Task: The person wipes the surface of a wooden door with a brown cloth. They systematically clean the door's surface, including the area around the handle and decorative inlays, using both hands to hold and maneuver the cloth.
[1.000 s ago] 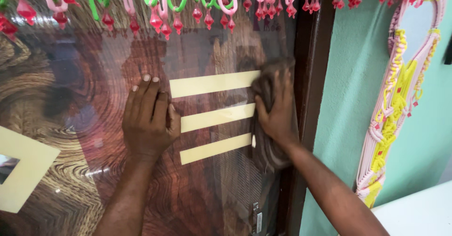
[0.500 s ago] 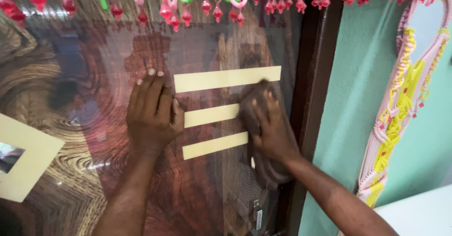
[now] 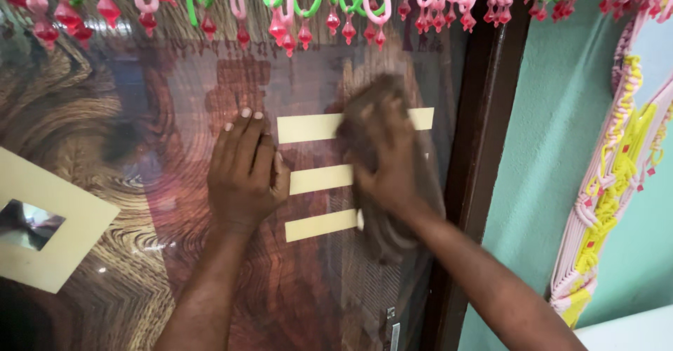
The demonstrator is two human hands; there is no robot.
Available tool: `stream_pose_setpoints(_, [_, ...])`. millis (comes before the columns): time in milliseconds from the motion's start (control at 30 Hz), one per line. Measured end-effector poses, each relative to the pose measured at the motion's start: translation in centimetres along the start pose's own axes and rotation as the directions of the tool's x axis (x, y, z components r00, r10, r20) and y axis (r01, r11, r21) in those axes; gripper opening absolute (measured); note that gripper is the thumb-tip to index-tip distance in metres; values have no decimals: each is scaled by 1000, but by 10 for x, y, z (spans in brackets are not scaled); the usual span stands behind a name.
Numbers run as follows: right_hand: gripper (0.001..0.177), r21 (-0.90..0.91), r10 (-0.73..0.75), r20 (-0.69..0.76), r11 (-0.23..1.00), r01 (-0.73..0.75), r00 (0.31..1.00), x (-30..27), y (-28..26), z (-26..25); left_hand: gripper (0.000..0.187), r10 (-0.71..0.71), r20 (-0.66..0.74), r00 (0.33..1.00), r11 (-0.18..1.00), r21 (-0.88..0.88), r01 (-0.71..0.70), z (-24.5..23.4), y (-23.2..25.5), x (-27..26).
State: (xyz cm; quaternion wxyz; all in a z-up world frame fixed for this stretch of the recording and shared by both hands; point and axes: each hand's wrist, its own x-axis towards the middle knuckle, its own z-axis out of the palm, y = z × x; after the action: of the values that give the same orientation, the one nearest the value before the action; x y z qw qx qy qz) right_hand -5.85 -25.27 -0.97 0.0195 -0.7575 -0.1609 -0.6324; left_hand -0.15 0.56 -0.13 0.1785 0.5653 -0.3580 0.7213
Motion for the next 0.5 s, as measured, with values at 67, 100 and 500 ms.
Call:
stream_pose_setpoints(67, [90, 23, -115, 173, 993, 113, 978, -22, -22, 8, 28, 1, -1, 1000, 1000, -16, -1, 0, -1, -1])
stream_pose_setpoints(100, [94, 72, -185, 223, 982, 173, 957, -31, -30, 14, 30, -4, -2, 1000, 1000, -27, 4, 1, -1, -2])
stream_pose_setpoints(500, [88, 60, -366, 317, 929, 366, 875, 1, -39, 10, 49, -22, -50, 999, 984, -178, 13, 3, -8, -8])
